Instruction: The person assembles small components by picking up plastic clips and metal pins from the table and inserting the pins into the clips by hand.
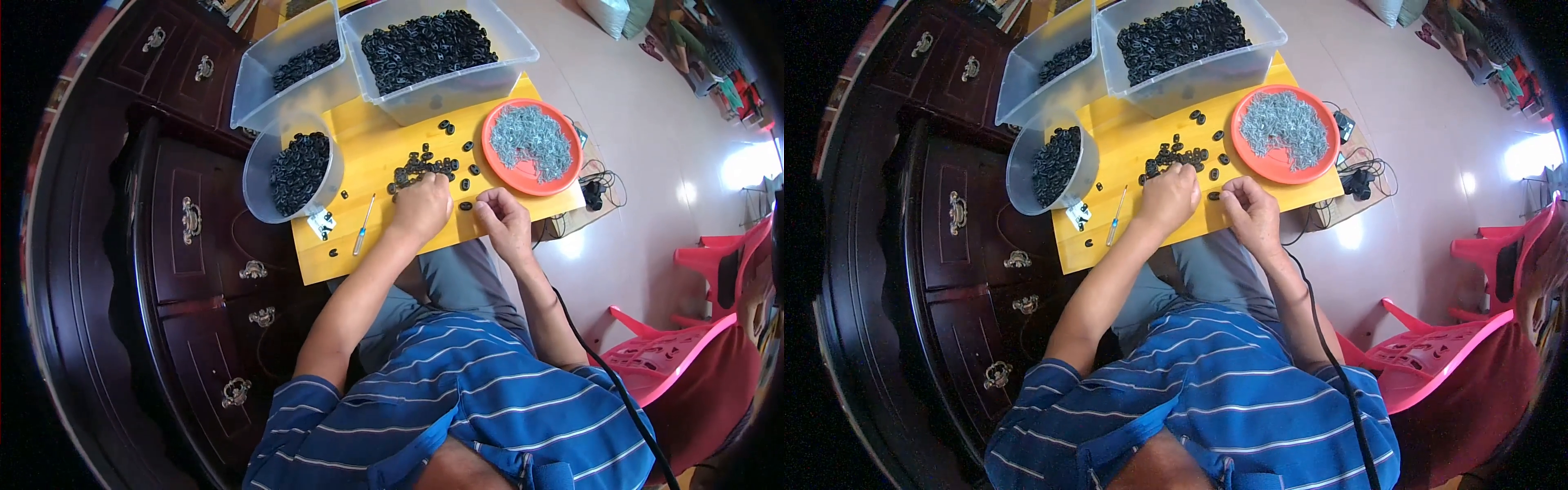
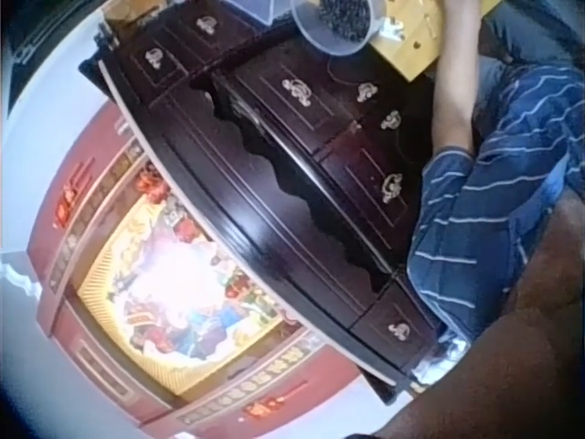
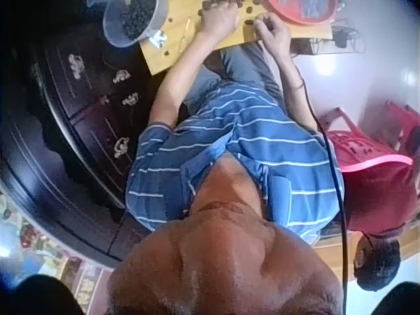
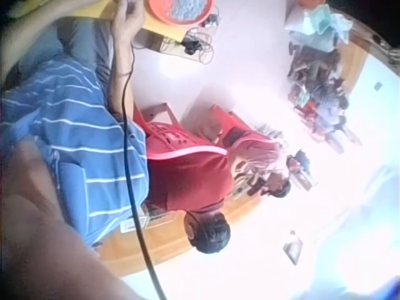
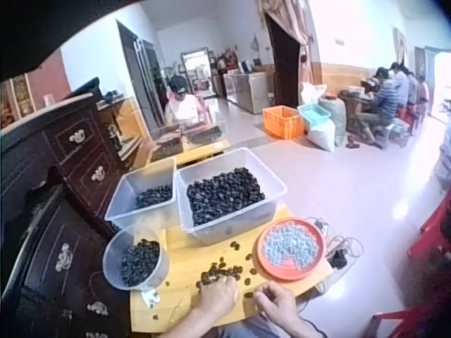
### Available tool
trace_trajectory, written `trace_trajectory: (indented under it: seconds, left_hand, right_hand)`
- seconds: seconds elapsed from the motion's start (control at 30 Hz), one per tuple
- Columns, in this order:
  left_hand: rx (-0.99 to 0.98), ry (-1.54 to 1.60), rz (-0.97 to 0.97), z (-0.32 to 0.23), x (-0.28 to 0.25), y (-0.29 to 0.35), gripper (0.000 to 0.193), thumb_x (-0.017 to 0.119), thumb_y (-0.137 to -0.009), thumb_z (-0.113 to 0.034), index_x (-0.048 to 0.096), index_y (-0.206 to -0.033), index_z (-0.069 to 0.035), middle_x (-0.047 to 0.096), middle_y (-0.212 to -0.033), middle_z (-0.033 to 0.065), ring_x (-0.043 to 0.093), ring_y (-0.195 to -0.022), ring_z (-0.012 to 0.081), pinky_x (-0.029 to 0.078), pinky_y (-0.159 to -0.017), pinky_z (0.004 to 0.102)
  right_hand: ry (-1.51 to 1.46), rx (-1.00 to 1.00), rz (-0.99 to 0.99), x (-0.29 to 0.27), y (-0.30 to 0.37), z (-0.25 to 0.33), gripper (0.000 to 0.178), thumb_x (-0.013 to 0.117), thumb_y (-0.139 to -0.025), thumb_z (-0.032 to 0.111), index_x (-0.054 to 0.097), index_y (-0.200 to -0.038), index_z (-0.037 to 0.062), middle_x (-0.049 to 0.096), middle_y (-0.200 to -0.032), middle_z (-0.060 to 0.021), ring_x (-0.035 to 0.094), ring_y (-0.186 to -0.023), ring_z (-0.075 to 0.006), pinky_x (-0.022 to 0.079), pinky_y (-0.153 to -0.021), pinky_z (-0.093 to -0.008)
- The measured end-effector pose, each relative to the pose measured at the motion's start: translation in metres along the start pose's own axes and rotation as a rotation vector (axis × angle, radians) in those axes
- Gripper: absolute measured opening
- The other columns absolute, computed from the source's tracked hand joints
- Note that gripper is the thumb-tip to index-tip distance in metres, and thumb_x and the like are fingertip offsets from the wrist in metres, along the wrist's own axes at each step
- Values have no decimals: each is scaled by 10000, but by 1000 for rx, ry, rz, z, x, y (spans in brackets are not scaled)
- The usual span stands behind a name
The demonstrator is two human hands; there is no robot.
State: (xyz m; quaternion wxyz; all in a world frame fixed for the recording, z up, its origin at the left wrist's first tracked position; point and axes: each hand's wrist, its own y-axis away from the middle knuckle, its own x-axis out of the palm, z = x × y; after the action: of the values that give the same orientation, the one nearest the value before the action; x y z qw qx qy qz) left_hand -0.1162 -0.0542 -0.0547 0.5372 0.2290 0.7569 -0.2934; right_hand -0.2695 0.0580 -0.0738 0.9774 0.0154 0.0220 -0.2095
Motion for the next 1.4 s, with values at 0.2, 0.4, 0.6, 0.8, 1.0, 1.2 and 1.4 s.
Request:
trace_trajectory:
  seconds: [0.2,0.4,0.6,0.8,1.0,1.2,1.4]
  left_hand:
    - [-20,281,-10,-9,-12,42,106,615,-882,-104,538,-917,-40,641,-846,167,673,-753,378,531,-639,501]
    - [-238,631,-132,2,-16,82,67,608,-868,-17,546,-888,-30,630,-751,142,659,-661,308,509,-593,416]
    - [-428,790,-212,33,-15,94,55,689,-835,-4,651,-872,-15,643,-720,58,597,-584,130,490,-571,296]
    - [-389,791,-284,44,-18,102,55,688,-828,4,657,-873,-6,660,-768,70,609,-615,140,495,-587,297]
    - [-430,896,-311,54,-9,117,49,677,-844,15,652,-876,-13,642,-750,25,577,-611,86,473,-580,256]
    - [-437,1047,-298,60,-3,123,95,625,-913,46,612,-989,-11,568,-814,-55,509,-652,-8,413,-583,170]
    - [-442,1109,-331,54,-11,122,121,622,-915,46,597,-1017,-14,570,-853,-41,506,-674,-9,410,-601,163]
  right_hand:
    - [-124,0,10,-2,2,-6,77,655,-978,90,625,-1002,24,597,-843,55,532,-729,-11,447,-666,-181]
    - [12,-65,38,9,1,1,76,662,-972,90,632,-988,21,600,-834,55,533,-727,-12,451,-653,-191]
    - [468,-355,114,39,-15,21,82,700,-876,91,679,-942,47,662,-795,-103,656,-677,-215,531,-649,-329]
    - [768,-501,125,70,-34,25,127,690,-864,150,713,-971,88,648,-843,-129,676,-761,-335,545,-665,-427]
    - [835,-486,143,85,-45,19,121,694,-864,179,718,-953,101,647,-883,-110,676,-793,-336,546,-685,-449]
    - [891,-493,167,89,-50,14,117,686,-874,192,707,-946,102,652,-904,-105,681,-802,-334,554,-697,-453]
    - [990,-483,170,88,-51,9,132,637,-916,226,626,-942,97,660,-934,-124,703,-794,-351,572,-669,-465]
